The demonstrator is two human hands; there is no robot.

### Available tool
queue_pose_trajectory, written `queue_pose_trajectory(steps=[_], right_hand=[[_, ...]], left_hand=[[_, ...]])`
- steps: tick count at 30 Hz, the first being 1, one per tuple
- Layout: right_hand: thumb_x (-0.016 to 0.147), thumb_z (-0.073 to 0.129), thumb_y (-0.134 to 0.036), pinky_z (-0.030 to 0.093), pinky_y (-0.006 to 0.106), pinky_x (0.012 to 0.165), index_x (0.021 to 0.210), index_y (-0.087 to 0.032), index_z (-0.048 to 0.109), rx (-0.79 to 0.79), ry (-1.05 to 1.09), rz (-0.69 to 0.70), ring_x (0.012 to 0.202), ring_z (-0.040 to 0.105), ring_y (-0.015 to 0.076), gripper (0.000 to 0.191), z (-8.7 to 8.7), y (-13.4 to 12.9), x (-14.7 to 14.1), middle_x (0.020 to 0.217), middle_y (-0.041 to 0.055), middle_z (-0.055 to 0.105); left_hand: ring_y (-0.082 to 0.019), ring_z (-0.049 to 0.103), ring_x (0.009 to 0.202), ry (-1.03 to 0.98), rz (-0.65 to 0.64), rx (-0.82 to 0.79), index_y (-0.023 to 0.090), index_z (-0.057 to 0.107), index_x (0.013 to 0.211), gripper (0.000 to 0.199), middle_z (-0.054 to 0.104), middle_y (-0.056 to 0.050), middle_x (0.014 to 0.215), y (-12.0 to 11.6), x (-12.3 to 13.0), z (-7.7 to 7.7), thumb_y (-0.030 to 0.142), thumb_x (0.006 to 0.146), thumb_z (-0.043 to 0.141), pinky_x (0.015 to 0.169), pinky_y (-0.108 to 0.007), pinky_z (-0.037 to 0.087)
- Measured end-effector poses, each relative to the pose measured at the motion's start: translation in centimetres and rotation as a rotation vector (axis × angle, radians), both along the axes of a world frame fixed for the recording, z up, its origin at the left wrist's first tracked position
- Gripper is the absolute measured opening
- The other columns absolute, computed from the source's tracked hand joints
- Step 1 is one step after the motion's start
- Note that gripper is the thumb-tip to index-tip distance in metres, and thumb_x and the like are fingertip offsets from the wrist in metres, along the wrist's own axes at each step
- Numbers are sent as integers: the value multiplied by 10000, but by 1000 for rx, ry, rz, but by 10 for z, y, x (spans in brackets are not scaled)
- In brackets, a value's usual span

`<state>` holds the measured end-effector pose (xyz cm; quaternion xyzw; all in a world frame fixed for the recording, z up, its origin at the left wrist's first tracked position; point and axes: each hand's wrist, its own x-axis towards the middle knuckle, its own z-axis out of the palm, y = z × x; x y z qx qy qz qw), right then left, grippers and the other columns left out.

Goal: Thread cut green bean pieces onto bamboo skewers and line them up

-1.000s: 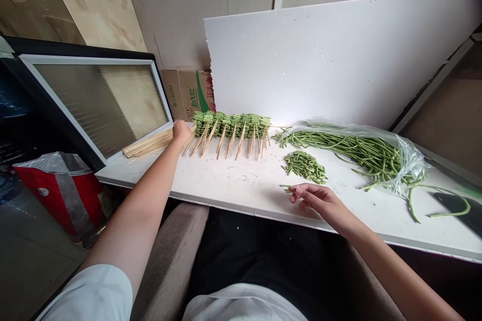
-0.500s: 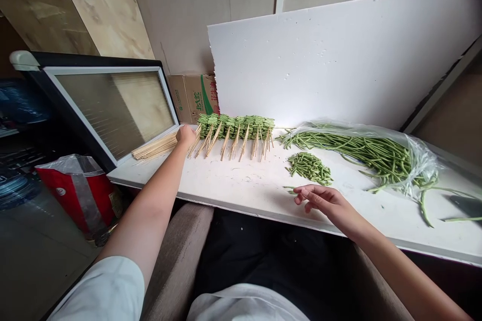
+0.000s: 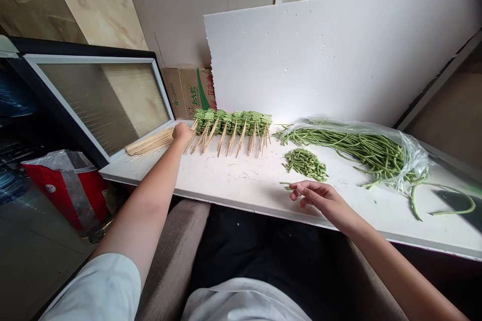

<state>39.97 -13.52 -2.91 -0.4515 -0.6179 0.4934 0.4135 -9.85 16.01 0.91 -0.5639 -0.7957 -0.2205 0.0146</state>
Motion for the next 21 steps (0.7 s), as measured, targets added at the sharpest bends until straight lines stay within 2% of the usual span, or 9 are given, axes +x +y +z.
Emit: queue_pose_trajectory(steps=[5, 10, 15, 21], right_hand=[[917, 743, -633, 594, 350, 765, 951, -234, 839, -21, 10, 6, 1276, 637, 383, 412, -1, 0, -1, 1055, 142, 780], [881, 755, -682, 601, 350, 769, 894, -231, 827, -31, -2, -13, 1355, 598, 407, 456, 1, -1, -2, 1089, 151, 786], [868, 746, -712, 609, 357, 767, 883, -237, 822, -54, -35, -35, 1339, 615, 400, 482, 0, -1, -3, 1142, 141, 782], [849, 739, -747, 600, 367, 761, 895, -234, 811, -48, -66, -25, 1297, 644, 393, 521, 2, -1, -7, 1051, 131, 788]], left_hand=[[-313, 684, 1038, -25, 46, 13, 128, 761, 1076, 273, 755, -181, 1169, 0, 0, 5, 287, 875, 667, 871, -413, 531], [-340, 678, 1066, 13, 86, 48, 148, 768, 1076, 269, 759, -173, 1144, 0, 2, 10, 263, 874, 634, 861, -424, 536], [-342, 680, 1084, 49, 103, 58, 155, 752, 1115, 285, 759, -181, 1155, 1, 5, 15, 240, 883, 611, 856, -410, 521], [-357, 680, 1138, 70, 87, 53, 156, 745, 1123, 294, 754, -201, 1154, 1, 8, 16, 236, 846, 685, 926, -439, 518]])
